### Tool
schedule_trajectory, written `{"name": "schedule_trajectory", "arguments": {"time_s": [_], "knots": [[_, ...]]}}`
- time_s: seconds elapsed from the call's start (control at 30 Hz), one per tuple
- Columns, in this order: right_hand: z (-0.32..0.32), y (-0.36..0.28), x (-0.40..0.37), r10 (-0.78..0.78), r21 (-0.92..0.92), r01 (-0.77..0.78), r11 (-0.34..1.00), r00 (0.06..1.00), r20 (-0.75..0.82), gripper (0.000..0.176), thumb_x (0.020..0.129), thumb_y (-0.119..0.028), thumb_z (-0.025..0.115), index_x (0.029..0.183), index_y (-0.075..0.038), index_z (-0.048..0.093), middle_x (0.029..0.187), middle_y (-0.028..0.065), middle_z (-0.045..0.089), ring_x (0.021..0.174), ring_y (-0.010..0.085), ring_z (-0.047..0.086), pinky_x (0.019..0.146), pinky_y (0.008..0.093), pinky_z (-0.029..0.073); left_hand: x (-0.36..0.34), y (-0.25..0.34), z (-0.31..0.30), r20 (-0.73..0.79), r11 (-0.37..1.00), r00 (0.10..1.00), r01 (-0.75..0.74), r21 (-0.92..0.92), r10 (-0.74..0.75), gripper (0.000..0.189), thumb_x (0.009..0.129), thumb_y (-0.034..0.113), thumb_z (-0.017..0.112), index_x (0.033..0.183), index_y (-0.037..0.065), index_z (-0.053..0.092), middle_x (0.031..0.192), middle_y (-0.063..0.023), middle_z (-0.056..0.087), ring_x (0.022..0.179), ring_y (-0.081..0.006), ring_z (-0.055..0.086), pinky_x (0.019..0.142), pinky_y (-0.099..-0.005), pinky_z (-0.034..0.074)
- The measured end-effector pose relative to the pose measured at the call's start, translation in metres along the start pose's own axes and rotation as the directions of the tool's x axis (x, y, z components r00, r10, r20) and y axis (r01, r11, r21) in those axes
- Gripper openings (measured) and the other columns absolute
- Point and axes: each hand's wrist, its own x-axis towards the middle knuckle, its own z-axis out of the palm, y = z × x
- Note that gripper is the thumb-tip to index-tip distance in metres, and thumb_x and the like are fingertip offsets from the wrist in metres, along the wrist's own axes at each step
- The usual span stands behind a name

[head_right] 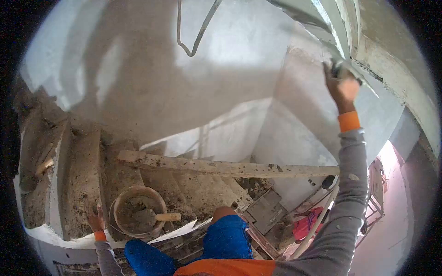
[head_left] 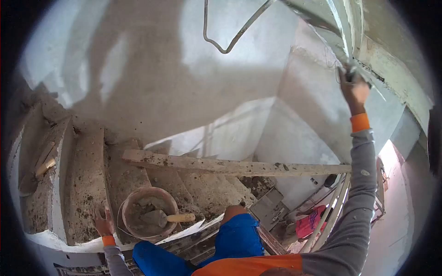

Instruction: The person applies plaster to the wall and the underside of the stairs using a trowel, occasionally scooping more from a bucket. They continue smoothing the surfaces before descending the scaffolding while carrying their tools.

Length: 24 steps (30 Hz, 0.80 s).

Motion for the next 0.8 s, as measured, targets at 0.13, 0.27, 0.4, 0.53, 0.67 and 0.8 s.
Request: {"name": "schedule_trajectory", "arguments": {"time_s": [0.13,0.27,0.4,0.53,0.67,0.8], "knots": [[0.048,-0.038,0.01,-0.306,0.279,0.294,0.914,0.952,-0.003,0.035,0.085,-0.03,0.059,0.113,-0.009,0.059,0.115,0.0142,0.059,0.108,0.0331,0.053,0.094,0.0464,0.039,0.011,-0.026,0.022,-0.059,0.991,0.998,0.003,0.133,0.004,0.068,0.089,0.051,0.05,0.136,0.002,0.04,0.14,-0.0175,0.04,0.131,-0.0315,0.036,0.11,-0.0413,0.025],[0.083,-0.084,0.053,-0.202,0.603,0.217,0.768,0.975,-0.093,0.038,0.086,-0.028,0.057,0.118,-0.009,0.056,0.118,0.0141,0.058,0.111,0.033,0.051,0.098,0.0478,0.035,0.005,-0.008,0.011,0.008,0.991,0.998,0.054,0.125,-0.055,0.072,0.089,0.056,0.045,0.136,0.001,0.04,0.141,-0.0174,0.039,0.132,-0.0311,0.035,0.11,-0.0419,0.023],[0.087,-0.1,0.073,-0.091,0.432,0.057,0.9,0.994,0.057,0.039,0.086,-0.028,0.056,0.12,-0.009,0.055,0.119,0.0142,0.057,0.112,0.0333,0.05,0.098,0.0481,0.034,0.01,-0.024,0.024,-0.074,0.998,0.997,0.03,0.046,-0.027,0.075,0.088,0.061,0.041,0.136,0.002,0.041,0.141,-0.0177,0.039,0.131,-0.0313,0.036,0.112,-0.0409,0.019],[0.088,-0.101,0.077,-0.064,0.378,0.028,0.926,0.994,0.083,0.041,0.086,-0.029,0.056,0.122,-0.009,0.054,0.12,0.0142,0.056,0.113,0.0336,0.049,0.099,0.0484,0.034,0.008,-0.02,0.013,0.022,0.999,1.0,-0.001,0.039,0.001,0.078,0.088,0.061,0.042,0.136,0.001,0.04,0.141,-0.0184,0.039,0.133,-0.0316,0.034,0.112,-0.0398,0.018],[0.089,-0.099,0.084,-0.054,0.34,0.018,0.94,0.994,0.096,0.042,0.087,-0.03,0.055,0.124,-0.009,0.052,0.122,0.0143,0.055,0.113,0.0339,0.049,0.099,0.0486,0.033,0.011,-0.027,0.021,0.048,0.995,0.996,0.075,0.065,-0.078,0.077,0.088,0.06,0.042,0.136,0.0,0.04,0.14,-0.0197,0.039,0.131,-0.032,0.035,0.112,-0.0391,0.018],[0.092,-0.101,0.086,-0.05,0.326,0.012,0.945,0.993,0.107,0.044,0.087,-0.03,0.054,0.125,-0.009,0.051,0.123,0.0144,0.055,0.114,0.0342,0.048,0.099,0.0489,0.033,0.011,-0.026,0.023,-0.014,0.996,0.999,0.045,0.081,-0.044,0.073,0.089,0.058,0.042,0.136,0.002,0.04,0.138,-0.0198,0.043,0.127,-0.0325,0.041,0.112,-0.0391,0.016]]}}
